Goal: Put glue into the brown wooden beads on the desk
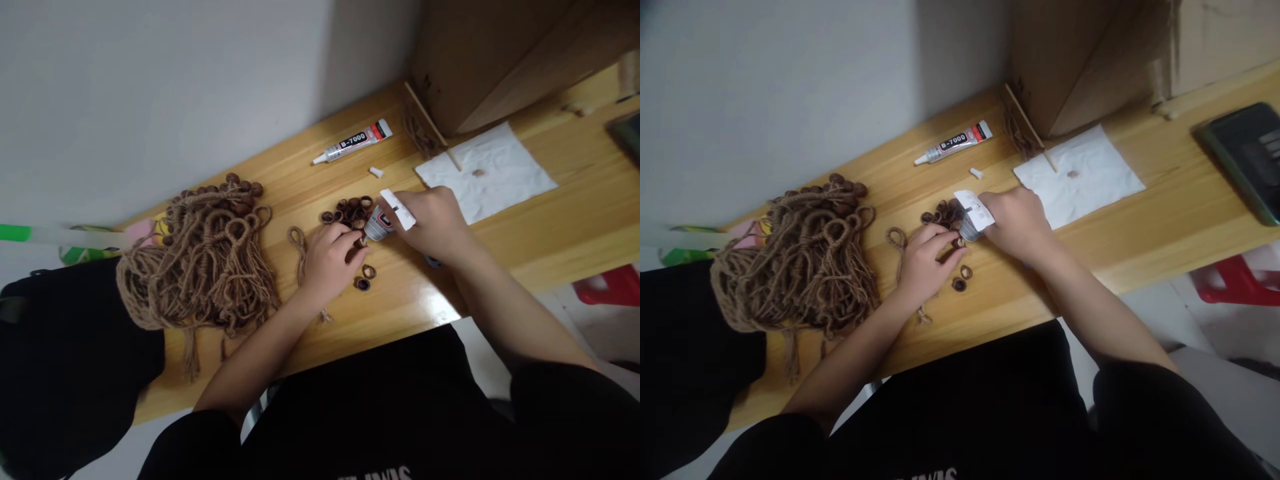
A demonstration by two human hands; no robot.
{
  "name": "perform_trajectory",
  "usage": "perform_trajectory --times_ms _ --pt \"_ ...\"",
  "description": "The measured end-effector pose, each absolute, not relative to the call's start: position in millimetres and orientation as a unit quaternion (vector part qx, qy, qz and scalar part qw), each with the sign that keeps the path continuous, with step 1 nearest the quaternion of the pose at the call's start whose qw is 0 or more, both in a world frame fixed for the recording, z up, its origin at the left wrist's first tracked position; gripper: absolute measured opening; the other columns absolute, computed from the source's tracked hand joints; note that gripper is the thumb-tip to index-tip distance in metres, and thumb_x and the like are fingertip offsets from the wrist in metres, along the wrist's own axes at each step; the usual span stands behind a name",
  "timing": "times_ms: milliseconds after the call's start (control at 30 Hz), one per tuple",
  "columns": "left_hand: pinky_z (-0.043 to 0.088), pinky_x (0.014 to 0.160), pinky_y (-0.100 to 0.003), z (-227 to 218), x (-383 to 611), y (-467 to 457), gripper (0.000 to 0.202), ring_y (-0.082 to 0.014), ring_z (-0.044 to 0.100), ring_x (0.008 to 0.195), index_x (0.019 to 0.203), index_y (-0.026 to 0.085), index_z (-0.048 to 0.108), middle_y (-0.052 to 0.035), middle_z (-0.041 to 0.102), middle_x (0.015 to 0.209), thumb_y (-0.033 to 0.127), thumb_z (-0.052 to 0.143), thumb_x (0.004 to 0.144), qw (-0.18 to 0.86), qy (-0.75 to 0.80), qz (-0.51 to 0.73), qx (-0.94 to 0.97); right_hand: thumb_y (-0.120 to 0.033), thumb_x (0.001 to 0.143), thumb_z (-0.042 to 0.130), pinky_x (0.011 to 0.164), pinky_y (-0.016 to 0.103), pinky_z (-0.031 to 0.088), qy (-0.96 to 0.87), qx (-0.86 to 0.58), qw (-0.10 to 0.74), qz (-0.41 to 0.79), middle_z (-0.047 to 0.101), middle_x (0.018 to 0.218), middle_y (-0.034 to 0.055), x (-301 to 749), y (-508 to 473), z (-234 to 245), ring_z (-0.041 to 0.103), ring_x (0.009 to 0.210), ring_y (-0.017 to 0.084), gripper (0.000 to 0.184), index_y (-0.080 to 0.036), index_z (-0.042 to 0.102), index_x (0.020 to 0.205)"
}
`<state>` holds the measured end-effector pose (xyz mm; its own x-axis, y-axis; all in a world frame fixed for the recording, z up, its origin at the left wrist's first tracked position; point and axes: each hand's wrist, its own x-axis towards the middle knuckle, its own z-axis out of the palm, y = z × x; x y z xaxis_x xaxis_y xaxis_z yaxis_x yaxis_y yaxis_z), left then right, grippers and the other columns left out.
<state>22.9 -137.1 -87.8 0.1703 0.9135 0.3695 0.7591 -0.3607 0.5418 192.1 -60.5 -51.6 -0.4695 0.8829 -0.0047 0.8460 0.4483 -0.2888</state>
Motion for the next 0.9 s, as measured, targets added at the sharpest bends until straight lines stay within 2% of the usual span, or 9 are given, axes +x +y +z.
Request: perform_trajectory --times_ms 433,633,900 --pt "0.050 0.076 -0.035 -87.0 23.1 -137.5 0.015 -0.0196 0.060 0.083 0.092 0.016 0.065 -0.0059 0.064 0.087 0.025 0.067 0.080 0.124 0.561 0.318 0.754 -0.035 0.085 0.037 0.054 0.028 0.022 -0.841 -0.525 0.067 0.114 0.058 0.059 0.0072 191.1 -61.5 -49.4 0.045 0.053 0.013 0.034 -0.016 0.058 0.066" --pt "0.050 0.073 -0.034 -87.3 23.2 -136.8 0.015 -0.0196 0.059 0.080 0.090 0.015 0.066 -0.0061 0.064 0.085 0.025 0.067 0.080 0.111 0.555 0.320 0.760 -0.035 0.086 0.036 0.054 0.027 0.023 -0.847 -0.508 0.100 0.122 0.057 0.059 0.0066 193.2 -62.2 -50.4 0.045 0.052 0.012 0.034 -0.016 0.058 0.067" --pt "0.049 0.074 -0.034 -87.6 23.3 -136.3 0.014 -0.0190 0.059 0.081 0.090 0.016 0.065 -0.0055 0.063 0.086 0.025 0.066 0.081 0.117 0.556 0.315 0.760 -0.033 0.086 0.036 0.054 0.028 0.025 -0.847 -0.514 0.076 0.115 0.059 0.061 0.0072 191.9 -62.4 -50.4 0.047 0.053 0.013 0.033 -0.017 0.059 0.069"
